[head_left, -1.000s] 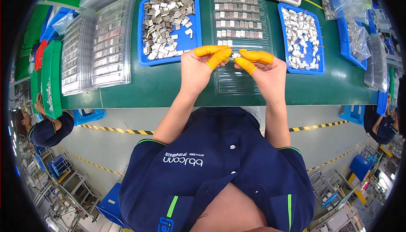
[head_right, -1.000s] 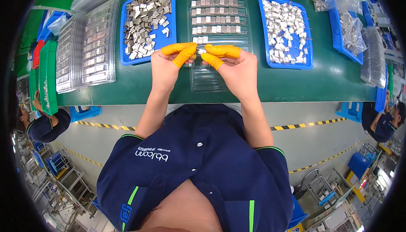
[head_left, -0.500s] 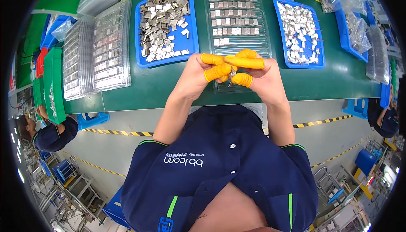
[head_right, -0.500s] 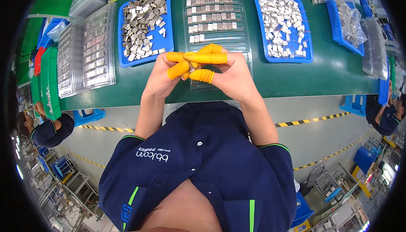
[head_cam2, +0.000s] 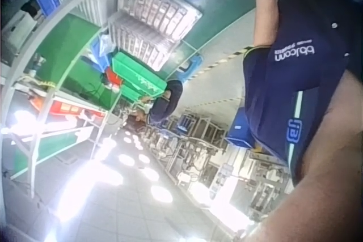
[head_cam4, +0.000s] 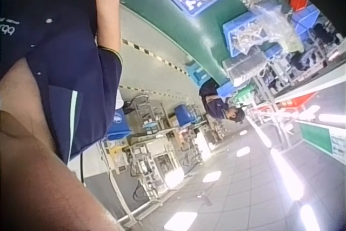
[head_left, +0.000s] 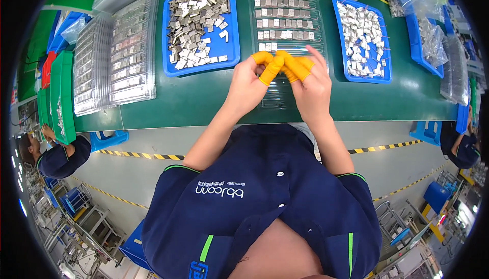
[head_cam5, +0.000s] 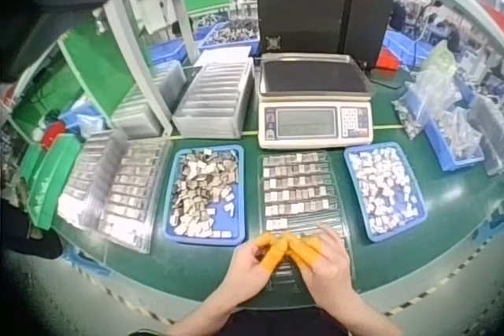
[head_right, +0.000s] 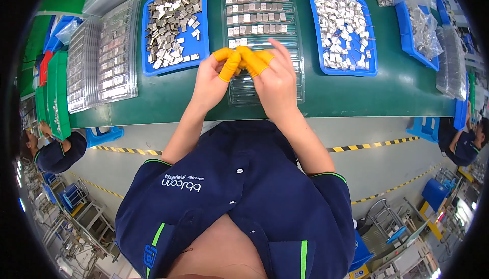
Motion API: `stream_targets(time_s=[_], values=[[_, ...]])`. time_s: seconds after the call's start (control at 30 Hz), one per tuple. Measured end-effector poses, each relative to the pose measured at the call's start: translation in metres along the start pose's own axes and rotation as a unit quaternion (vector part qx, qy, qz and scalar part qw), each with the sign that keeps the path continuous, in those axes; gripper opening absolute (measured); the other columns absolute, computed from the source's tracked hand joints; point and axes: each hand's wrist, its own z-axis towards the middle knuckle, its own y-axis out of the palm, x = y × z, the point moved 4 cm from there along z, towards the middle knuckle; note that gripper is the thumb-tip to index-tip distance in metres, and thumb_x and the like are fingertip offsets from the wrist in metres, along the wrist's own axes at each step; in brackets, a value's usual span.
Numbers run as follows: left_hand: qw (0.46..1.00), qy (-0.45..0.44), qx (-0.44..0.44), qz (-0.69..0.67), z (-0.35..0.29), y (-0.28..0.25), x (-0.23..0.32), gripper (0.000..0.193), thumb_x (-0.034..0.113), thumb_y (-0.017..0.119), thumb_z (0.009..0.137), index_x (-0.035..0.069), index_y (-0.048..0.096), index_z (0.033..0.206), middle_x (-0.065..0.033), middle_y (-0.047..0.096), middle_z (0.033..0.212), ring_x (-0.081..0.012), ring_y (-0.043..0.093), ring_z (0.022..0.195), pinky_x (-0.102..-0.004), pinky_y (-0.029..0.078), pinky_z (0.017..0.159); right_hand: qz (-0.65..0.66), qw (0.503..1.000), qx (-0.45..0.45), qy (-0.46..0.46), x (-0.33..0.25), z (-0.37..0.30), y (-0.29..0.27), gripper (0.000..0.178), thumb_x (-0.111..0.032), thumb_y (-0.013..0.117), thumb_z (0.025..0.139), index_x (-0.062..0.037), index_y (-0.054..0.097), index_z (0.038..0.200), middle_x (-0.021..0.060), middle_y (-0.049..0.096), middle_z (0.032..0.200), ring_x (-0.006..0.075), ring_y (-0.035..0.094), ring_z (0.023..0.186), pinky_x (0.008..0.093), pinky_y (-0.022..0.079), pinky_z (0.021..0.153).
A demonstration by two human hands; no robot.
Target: The person sorts small metal electronic components by hand, transferring them from blue trays into a clear plastic sorting tray.
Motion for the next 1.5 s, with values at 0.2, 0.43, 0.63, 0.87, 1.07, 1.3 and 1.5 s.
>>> stream_targets(time_s=[0.2,0.43,0.63,0.87,1.07,1.3,1.5], values=[[0.983,0.003,-0.105,-0.149,0.000,-0.003,0.007,0.015,0.013,0.056,0.087,0.000,0.054,0.095,-0.0020,0.055,0.085,-0.0066,0.051,0.078,-0.0205,0.042,0.067,0.082,0.994,-0.067,0.016,0.000,0.003,0.002,0.043,0.009,0.060,0.062,-0.0007,0.058,0.103,0.0131,0.059,0.090,0.0308,0.056,0.098,0.0379,0.047,0.084],[0.976,0.035,-0.126,-0.173,-0.003,-0.010,0.006,0.014,0.013,0.054,0.088,0.001,0.055,0.095,-0.0017,0.056,0.086,-0.0073,0.052,0.077,-0.0212,0.042,0.066,0.179,0.970,-0.050,0.156,0.017,0.011,-0.005,0.041,0.007,0.060,0.070,-0.0049,0.056,0.109,0.0108,0.059,0.097,0.0293,0.054,0.097,0.0373,0.043,0.089],[0.987,0.061,-0.064,-0.136,0.001,-0.011,0.010,0.017,0.015,0.054,0.089,0.000,0.056,0.097,-0.0014,0.058,0.082,-0.0066,0.053,0.072,-0.0206,0.043,0.065,0.065,0.997,-0.029,0.010,-0.005,0.020,-0.007,0.024,-0.008,0.070,0.068,-0.0117,0.064,0.091,0.0034,0.059,0.101,0.0214,0.053,0.100,0.0467,0.026,0.102],[0.991,0.119,0.019,-0.058,-0.002,-0.026,0.014,0.020,0.014,0.052,0.089,-0.002,0.057,0.102,-0.0047,0.062,0.085,-0.0060,0.051,0.068,-0.0190,0.042,0.064,-0.022,1.000,-0.004,0.020,0.016,0.024,-0.006,0.016,-0.004,0.067,0.066,-0.0111,0.065,0.081,0.0035,0.058,0.102,0.0251,0.048,0.103,0.0463,0.023,0.102],[0.939,0.252,0.231,0.044,-0.016,-0.062,0.042,0.019,0.009,0.052,0.088,-0.006,0.061,0.083,-0.0087,0.064,0.080,-0.0079,0.051,0.060,-0.0205,0.040,0.057,-0.057,0.996,-0.067,0.026,0.041,0.025,0.011,0.015,-0.003,0.065,0.066,-0.0107,0.066,0.079,0.0039,0.057,0.104,0.0253,0.044,0.108,0.0414,0.027,0.098],[0.913,0.263,0.242,0.198,0.001,-0.087,0.047,0.013,0.008,0.056,0.085,0.000,0.064,0.092,-0.0084,0.064,0.079,-0.0125,0.059,0.066,-0.0236,0.045,0.059,-0.070,0.992,-0.094,0.049,0.048,0.022,0.011,0.018,-0.013,0.069,0.069,-0.0129,0.067,0.087,0.0029,0.057,0.106,0.0235,0.045,0.107,0.0388,0.030,0.093],[0.856,0.167,0.215,0.439,0.042,-0.100,0.056,0.020,0.013,0.067,0.073,0.010,0.067,0.092,-0.0105,0.060,0.086,-0.0247,0.056,0.073,-0.0330,0.046,0.067,-0.125,0.975,0.067,0.173,0.108,0.021,-0.056,0.024,-0.003,0.063,0.072,-0.0048,0.064,0.096,0.0137,0.062,0.096,0.0299,0.056,0.090,0.0379,0.042,0.081]])
